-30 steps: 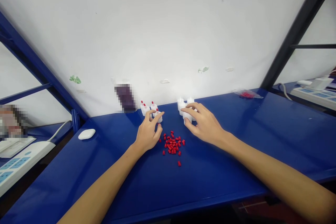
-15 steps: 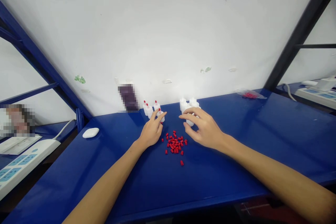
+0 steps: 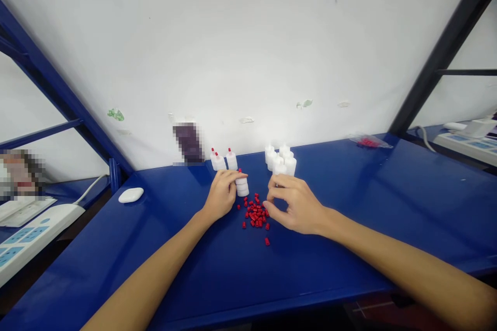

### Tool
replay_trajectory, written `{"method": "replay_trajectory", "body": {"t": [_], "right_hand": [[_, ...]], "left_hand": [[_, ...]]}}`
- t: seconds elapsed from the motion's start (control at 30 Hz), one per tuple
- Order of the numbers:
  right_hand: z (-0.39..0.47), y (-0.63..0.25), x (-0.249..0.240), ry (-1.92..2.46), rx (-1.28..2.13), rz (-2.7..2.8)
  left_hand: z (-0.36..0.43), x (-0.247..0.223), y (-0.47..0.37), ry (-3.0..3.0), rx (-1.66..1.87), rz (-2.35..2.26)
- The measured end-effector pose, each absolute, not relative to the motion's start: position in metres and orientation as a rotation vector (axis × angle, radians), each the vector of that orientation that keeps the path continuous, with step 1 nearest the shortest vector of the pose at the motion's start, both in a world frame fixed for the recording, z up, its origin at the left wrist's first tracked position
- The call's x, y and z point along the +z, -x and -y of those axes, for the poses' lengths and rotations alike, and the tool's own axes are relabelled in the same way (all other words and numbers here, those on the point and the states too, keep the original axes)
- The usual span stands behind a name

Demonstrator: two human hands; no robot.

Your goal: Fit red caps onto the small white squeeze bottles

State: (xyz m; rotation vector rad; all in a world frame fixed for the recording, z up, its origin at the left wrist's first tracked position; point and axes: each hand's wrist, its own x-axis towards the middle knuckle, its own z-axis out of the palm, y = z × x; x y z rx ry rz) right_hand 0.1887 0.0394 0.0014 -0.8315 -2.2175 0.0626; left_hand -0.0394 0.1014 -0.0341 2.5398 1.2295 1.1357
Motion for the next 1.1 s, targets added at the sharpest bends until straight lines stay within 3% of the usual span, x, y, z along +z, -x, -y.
{"method": "replay_trajectory", "body": {"t": [0.43,0.77,0.97,1.1], "right_hand": [[-0.045,-0.188,-0.004,0.669,-0.046,2.07],[-0.047,-0.192,-0.006,0.686,0.03,2.123],[-0.046,-0.188,-0.006,0.783,0.149,2.155],[-0.044,-0.187,-0.004,0.768,0.23,1.945]], "left_hand": [[-0.104,-0.029,0.034,-1.177,1.083,-0.976],[-0.095,-0.031,0.026,-1.352,1.166,-0.953],[-0.085,-0.021,0.026,-1.864,1.461,-1.057],[-0.072,-0.02,0.022,-2.41,1.644,-0.867]]}}
